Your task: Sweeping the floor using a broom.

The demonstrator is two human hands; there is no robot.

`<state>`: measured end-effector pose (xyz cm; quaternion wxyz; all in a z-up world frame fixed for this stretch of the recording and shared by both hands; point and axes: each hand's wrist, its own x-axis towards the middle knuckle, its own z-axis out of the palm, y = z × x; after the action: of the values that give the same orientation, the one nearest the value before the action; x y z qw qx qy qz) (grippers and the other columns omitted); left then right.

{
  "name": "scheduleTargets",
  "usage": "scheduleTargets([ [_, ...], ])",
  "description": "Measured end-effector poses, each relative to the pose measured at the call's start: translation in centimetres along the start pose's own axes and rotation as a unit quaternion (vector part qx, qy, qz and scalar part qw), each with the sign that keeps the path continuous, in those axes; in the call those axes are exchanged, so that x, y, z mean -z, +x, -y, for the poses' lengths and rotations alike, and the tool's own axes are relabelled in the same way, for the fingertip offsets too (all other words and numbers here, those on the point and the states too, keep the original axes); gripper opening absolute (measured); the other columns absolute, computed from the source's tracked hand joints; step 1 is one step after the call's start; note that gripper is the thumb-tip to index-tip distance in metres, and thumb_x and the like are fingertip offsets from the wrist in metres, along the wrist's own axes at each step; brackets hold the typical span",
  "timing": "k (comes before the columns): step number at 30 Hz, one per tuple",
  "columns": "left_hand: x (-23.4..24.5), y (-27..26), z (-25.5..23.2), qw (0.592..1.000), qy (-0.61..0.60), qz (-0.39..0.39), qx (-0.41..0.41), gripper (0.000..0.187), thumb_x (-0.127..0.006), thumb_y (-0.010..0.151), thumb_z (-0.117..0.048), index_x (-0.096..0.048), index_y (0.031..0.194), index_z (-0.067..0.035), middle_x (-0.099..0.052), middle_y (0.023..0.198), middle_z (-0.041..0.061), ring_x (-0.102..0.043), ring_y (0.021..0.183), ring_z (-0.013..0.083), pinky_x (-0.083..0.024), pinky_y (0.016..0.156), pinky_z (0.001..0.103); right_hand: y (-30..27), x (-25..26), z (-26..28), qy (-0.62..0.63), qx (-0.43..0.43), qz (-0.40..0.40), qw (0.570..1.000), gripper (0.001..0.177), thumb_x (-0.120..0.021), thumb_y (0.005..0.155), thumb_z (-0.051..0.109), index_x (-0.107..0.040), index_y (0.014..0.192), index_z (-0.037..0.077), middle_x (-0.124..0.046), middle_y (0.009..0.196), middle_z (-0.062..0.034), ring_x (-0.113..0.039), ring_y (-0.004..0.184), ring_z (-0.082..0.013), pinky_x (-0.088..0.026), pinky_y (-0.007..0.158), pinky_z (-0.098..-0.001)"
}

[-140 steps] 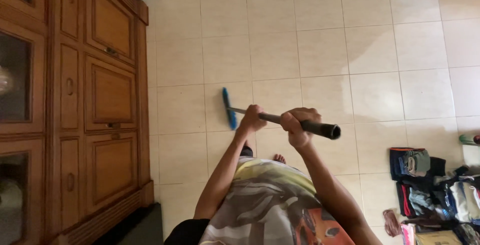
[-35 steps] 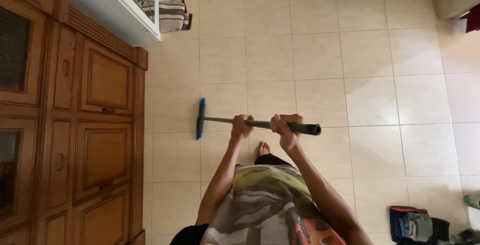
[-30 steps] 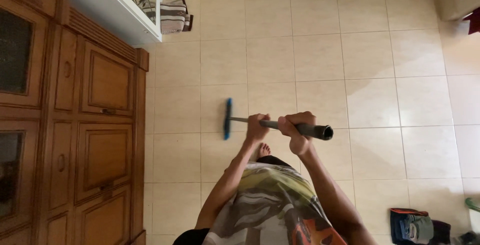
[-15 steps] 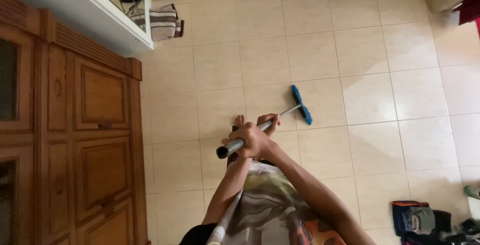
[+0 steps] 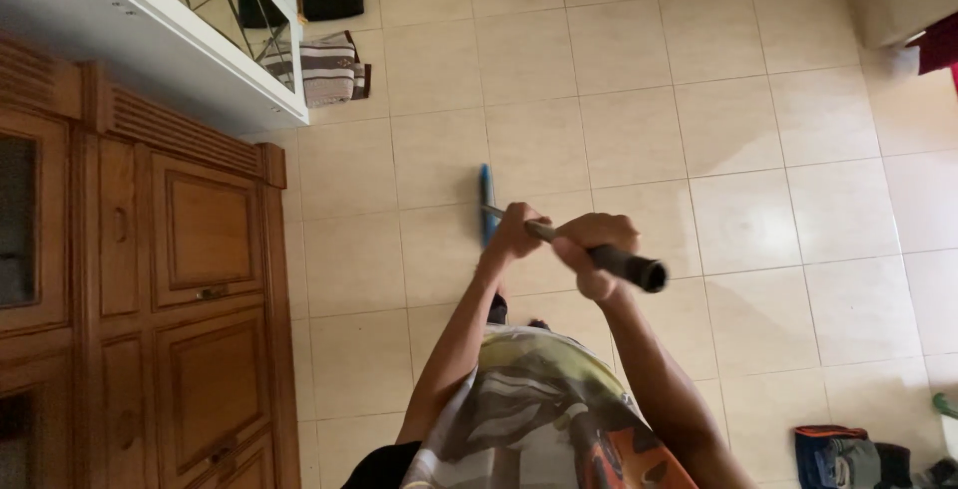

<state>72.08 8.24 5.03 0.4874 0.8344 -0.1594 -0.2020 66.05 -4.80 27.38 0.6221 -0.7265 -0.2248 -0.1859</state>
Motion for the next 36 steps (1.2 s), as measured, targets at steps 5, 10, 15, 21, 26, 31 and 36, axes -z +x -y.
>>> scheduleTargets([
  [5,3.0,1.5,7.3,0.986,0.111,-0.091,-0.089,0.012,-0.064,0.069,-0.018,-0.073,0.069,-0.010,-0.065,0.065,0.020,-0.063,0.061,0.0413,-0.048,0.058,0.050,-2.2,-2.6,-8.0,0.175,-0.096,-0.118,0.973,0.045,-0.062,0.096,0.008,-0.042,0.056,0.004,-0.043,0.051,-0.0037,-0.040,0.045,-0.0153,-0.033,0.046,-0.0325],
  [10,3.6,2.2,12.1,0.984,0.124,-0.130,0.013,0.028,-0.068,0.079,-0.024,-0.065,0.058,-0.004,-0.059,0.060,0.024,-0.062,0.057,0.0433,-0.048,0.053,0.051,-1.9,-3.4,-10.8,0.236,-0.158,-0.090,0.955,0.051,-0.056,0.102,0.007,-0.039,0.055,0.003,-0.039,0.053,-0.0033,-0.035,0.048,-0.0135,-0.032,0.049,-0.0326],
  [15,3.3,3.6,8.1,0.985,0.060,-0.164,-0.010,0.038,-0.062,0.086,-0.021,-0.056,0.054,-0.001,-0.054,0.055,0.024,-0.057,0.051,0.0425,-0.042,0.051,0.052,3.2,-1.7,-6.7,0.103,-0.201,-0.016,0.974,0.048,-0.062,0.095,0.009,-0.046,0.051,0.001,-0.044,0.048,-0.0023,-0.036,0.043,-0.0115,-0.028,0.044,-0.0305],
  [21,-0.5,6.1,4.7,0.984,-0.077,-0.130,-0.091,0.039,-0.070,0.092,-0.029,-0.057,0.067,-0.003,-0.046,0.056,0.016,-0.047,0.057,0.0269,-0.037,0.053,0.043,8.4,-2.6,-1.4,-0.023,-0.103,0.107,0.989,0.038,-0.070,0.089,0.010,-0.053,0.056,0.000,-0.041,0.049,-0.0087,-0.038,0.041,-0.0167,-0.030,0.045,-0.0338],
  [26,-0.7,4.7,4.7,0.980,-0.111,-0.133,-0.099,0.031,-0.068,0.097,-0.027,-0.057,0.082,-0.001,-0.049,0.072,0.014,-0.050,0.070,0.0245,-0.041,0.064,0.040,7.7,-8.6,-5.1,-0.033,-0.064,0.211,0.975,0.043,-0.072,0.091,0.011,-0.053,0.054,0.004,-0.049,0.047,-0.0103,-0.044,0.039,-0.0239,-0.034,0.046,-0.0396],
  [31,0.3,2.1,5.2,0.974,-0.147,-0.142,-0.101,0.026,-0.066,0.102,-0.024,-0.058,0.101,0.001,-0.053,0.094,0.010,-0.054,0.087,0.0215,-0.046,0.079,0.037,4.8,-13.1,-9.2,0.012,-0.050,0.269,0.962,0.035,-0.074,0.090,0.013,-0.058,0.060,0.004,-0.053,0.053,-0.0134,-0.052,0.046,-0.0307,-0.040,0.047,-0.0395],
  [36,1.2,1.6,5.8,0.899,-0.420,-0.061,-0.108,0.028,-0.066,0.106,-0.019,-0.057,0.124,0.000,-0.056,0.100,0.006,-0.052,0.088,0.0156,-0.048,0.083,0.033,5.5,-12.0,-8.8,0.006,-0.026,0.211,0.977,0.031,-0.076,0.085,0.014,-0.060,0.061,0.004,-0.057,0.053,-0.0124,-0.054,0.045,-0.0256,-0.042,0.047,-0.0383],
])
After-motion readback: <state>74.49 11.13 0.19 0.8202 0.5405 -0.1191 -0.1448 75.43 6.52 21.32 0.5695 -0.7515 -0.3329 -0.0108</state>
